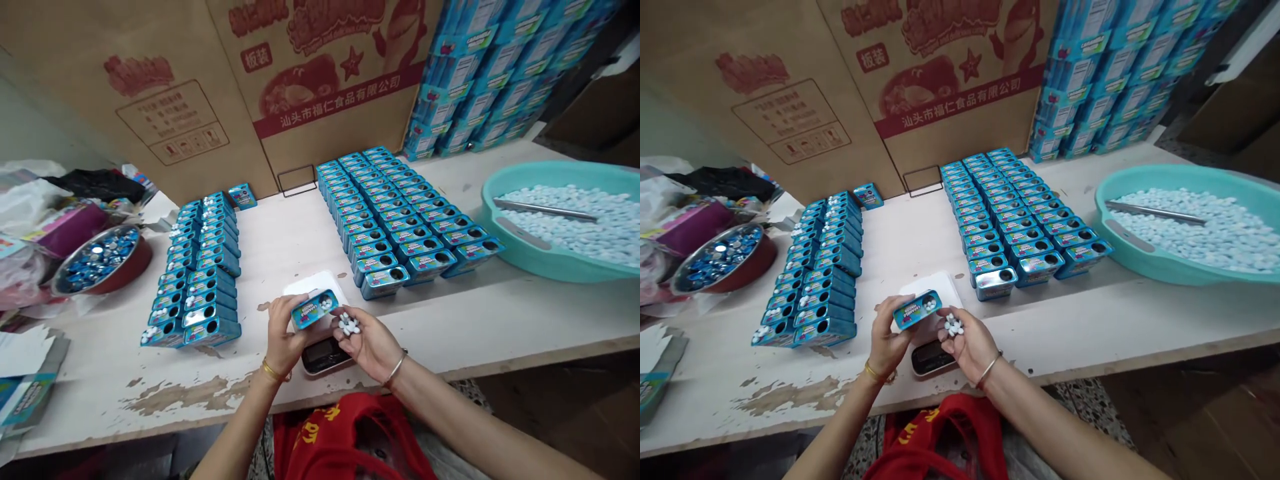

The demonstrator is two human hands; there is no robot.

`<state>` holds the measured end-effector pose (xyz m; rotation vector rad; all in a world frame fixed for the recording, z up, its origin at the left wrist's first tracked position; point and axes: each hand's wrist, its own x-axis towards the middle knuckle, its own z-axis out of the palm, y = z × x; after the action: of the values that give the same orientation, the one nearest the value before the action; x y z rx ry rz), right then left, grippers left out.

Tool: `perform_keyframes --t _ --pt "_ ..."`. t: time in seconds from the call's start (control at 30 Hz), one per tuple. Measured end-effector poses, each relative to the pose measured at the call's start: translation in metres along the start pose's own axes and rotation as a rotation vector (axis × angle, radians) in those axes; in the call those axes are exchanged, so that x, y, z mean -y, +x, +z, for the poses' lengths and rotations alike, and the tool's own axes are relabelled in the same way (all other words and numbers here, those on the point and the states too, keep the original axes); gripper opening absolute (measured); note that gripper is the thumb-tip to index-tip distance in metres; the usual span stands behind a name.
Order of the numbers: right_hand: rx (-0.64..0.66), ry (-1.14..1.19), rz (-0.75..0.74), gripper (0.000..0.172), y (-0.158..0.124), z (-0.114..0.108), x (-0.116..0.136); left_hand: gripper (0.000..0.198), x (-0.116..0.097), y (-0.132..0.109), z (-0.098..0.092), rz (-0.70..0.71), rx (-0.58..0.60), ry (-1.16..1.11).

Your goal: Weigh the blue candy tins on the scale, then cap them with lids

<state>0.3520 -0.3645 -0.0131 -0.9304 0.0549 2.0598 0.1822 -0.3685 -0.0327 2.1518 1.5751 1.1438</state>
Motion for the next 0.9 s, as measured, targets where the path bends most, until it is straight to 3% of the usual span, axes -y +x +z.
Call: perform_keyframes --t 0.1,0.3,0.4,0.47,0.53,0.6,0.73,0.9 --pt "-0.004 -0.012 -0.01 0.021 -0.004 -0.013 0.005 0.029 0.007 0.002 0.009 -0.148 -0.013 -0.148" --pt "-0.055 0.025 0.004 0.016 -0.014 -0.036 0.008 0.038 0.021 0.005 0.022 -0.181 -0.056 -0.279" --pt "-0.066 0.058 0.014 0.019 -0.02 -0.043 0.004 0.054 0.018 0.002 0.016 -0.132 -0.083 -0.153" --pt "-0.077 0.086 0.024 0.022 -0.024 -0.046 0.002 0.064 0.007 -0.004 0.009 -0.078 -0.17 0.009" --pt "-0.094 0.109 0.034 0.023 -0.027 -0.048 0.0 0.057 -0.012 -0.015 0.003 0.001 -0.228 0.109" --pt "-0.106 0.129 0.05 0.025 -0.03 -0.05 -0.003 0.043 -0.034 -0.029 0.003 0.105 -0.133 0.096" --pt "-0.121 0.156 0.125 0.026 -0.037 -0.055 -0.01 0.03 -0.07 -0.052 0.026 0.267 0.232 0.092" --pt "-0.159 0.167 0.167 0.025 -0.047 -0.065 -0.012 0.019 -0.085 -0.057 0.055 0.319 0.344 0.223"
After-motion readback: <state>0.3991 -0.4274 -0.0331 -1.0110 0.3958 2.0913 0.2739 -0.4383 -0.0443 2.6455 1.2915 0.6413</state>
